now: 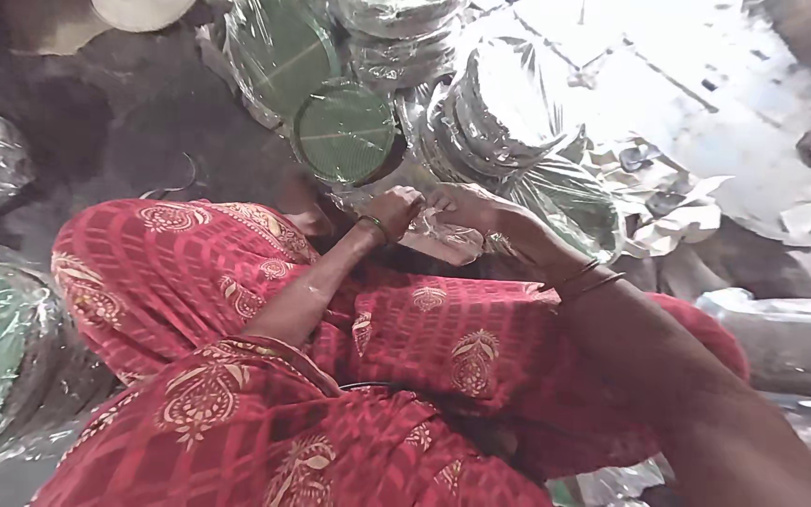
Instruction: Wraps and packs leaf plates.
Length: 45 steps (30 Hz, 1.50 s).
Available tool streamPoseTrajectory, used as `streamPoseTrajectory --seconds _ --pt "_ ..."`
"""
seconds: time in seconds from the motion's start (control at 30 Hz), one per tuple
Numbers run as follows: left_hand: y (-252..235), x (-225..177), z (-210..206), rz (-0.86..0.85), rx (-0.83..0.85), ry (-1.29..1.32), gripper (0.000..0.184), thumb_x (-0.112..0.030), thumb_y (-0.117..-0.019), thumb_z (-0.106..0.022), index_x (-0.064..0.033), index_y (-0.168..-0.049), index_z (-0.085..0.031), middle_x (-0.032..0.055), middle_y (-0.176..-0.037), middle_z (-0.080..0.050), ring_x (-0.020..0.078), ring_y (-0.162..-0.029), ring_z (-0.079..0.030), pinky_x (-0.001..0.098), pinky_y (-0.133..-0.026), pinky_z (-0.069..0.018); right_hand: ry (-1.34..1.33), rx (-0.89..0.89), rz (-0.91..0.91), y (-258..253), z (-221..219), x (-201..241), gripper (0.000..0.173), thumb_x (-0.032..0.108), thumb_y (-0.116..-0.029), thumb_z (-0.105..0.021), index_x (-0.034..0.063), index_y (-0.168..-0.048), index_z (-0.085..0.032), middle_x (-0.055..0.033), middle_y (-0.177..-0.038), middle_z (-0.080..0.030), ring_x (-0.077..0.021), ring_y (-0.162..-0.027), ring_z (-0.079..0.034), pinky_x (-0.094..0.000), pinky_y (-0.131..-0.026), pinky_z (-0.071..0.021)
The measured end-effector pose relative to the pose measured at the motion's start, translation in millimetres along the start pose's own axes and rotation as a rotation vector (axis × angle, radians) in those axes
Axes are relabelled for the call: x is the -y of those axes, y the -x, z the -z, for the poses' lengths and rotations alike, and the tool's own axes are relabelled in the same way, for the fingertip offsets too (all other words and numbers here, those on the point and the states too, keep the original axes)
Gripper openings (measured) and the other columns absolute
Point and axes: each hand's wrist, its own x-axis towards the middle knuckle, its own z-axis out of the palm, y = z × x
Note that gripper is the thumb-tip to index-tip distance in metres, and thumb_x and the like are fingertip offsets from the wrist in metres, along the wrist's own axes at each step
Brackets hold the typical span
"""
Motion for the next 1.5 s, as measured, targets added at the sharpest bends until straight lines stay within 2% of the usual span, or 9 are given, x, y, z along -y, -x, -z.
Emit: streamPoseTrajectory --seconds 0.13,0.27,0.5,0.73,0.9,1.03,1.17,1.3,1.5 --pt "1.5 10.4 1.1 -0.033 -0.021 0.029 0.030 -0.021 -0.1073 -0.051 -0.0028 -0.121 -0.070 0.0177 -0.123 -0.069 0.0344 -0.121 -0.064 0.0527 -0.107 -0.0481 -0.126 0.234 -0.384 -27.5 -19.8 -34.2 0.043 0.020 -0.0906 -0.078 0.0005 -0.126 -0.064 -0.0239 -0.113 -0.068 -0.0392 -0.106 -0.065 -0.0622 -0.095 -0.0490" --pt "4.4 18.7 8.2 -0.004 -0.009 -0.019 0.030 -0.024 -0.1070 -0.052 -0.0060 -0.121 -0.071 0.0154 -0.124 -0.070 0.0341 -0.122 -0.063 0.0553 -0.107 -0.0464 0.036 0.064 -0.375 -16.2 -60.8 -23.4 0.078 0.031 -0.0774 -0.090 0.0050 -0.140 -0.052 -0.0241 -0.129 -0.062 -0.0441 -0.114 -0.063 -0.0669 -0.091 -0.0502" --pt "6.4 28.7 28.5 0.349 -0.496 0.209 0.048 -0.039 -0.1005 -0.062 -0.0070 -0.136 -0.062 0.0200 -0.144 -0.056 0.0386 -0.136 -0.051 0.0591 -0.113 -0.0392 -0.232 -0.118 -0.490 4.3 -15.2 39.8 0.060 0.029 -0.0956 -0.073 0.0074 -0.145 -0.048 -0.0265 -0.131 -0.061 -0.0477 -0.116 -0.061 -0.0682 -0.091 -0.0482" --pt "-3.0 -34.9 40.9 0.371 -0.671 0.918 0.057 -0.031 -0.1004 -0.067 0.0007 -0.143 -0.046 0.0254 -0.145 -0.049 0.0304 -0.113 -0.066 0.0459 -0.093 -0.0583 -0.071 -0.488 -0.381 -42.6 -1.9 18.5 0.077 0.038 -0.0985 -0.067 0.0007 -0.157 -0.033 -0.0295 -0.151 -0.045 -0.0462 -0.136 -0.049 -0.0663 -0.109 -0.0395" --pt "14.0 -53.0 41.7 0.231 -0.813 0.598 0.063 -0.032 -0.0995 -0.067 -0.0108 -0.151 -0.038 0.0188 -0.159 -0.036 0.0279 -0.123 -0.060 0.0428 -0.093 -0.0574 -0.097 -0.539 -0.338 -44.7 7.9 40.9 0.069 0.031 -0.0981 -0.069 -0.0029 -0.150 -0.038 -0.0309 -0.145 -0.049 -0.0461 -0.131 -0.052 -0.0639 -0.107 -0.0422" --pt "26.4 -30.8 70.5 0.044 -0.675 0.104 0.042 -0.027 -0.1034 -0.062 -0.0114 -0.143 -0.059 0.0253 -0.146 -0.051 0.0420 -0.122 -0.059 0.0578 -0.099 -0.0499 -0.210 -0.509 -0.335 -36.2 5.3 34.0 0.066 0.031 -0.0954 -0.072 0.0005 -0.146 -0.043 -0.0304 -0.136 -0.055 -0.0472 -0.121 -0.058 -0.0654 -0.097 -0.0469" --pt "34.9 -51.2 82.2 0.367 -0.471 0.316 0.050 -0.038 -0.1045 -0.059 0.0002 -0.136 -0.052 0.0228 -0.121 -0.064 0.0365 -0.101 -0.068 0.0549 -0.087 -0.0566 -0.310 -0.500 -0.466 -42.6 -21.1 18.1 0.078 0.035 -0.0960 -0.070 0.0063 -0.158 -0.032 -0.0263 -0.152 -0.046 -0.0459 -0.135 -0.049 -0.0665 -0.107 -0.0413" --pt "20.3 -52.3 55.9 0.446 -0.510 0.536 0.045 -0.043 -0.0992 -0.066 -0.0016 -0.116 -0.061 0.0169 -0.096 -0.064 0.0303 -0.085 -0.063 0.0514 -0.076 -0.0530 -0.235 -0.403 -0.503 -41.1 -22.8 61.8 0.048 0.015 -0.0982 -0.068 0.0008 -0.139 -0.045 -0.0289 -0.131 -0.057 -0.0464 -0.116 -0.060 -0.0638 -0.092 -0.0502" --pt "2.2 -35.9 34.9 0.516 -0.544 0.697 0.034 -0.025 -0.0997 -0.068 0.0051 -0.115 -0.066 0.0204 -0.104 -0.070 0.0285 -0.097 -0.067 0.0474 -0.094 -0.0521 -0.235 -0.444 -0.504 -54.3 -42.4 38.0 0.047 0.012 -0.0981 -0.067 -0.0058 -0.136 -0.047 -0.0319 -0.133 -0.055 -0.0457 -0.122 -0.057 -0.0617 -0.100 -0.0478"
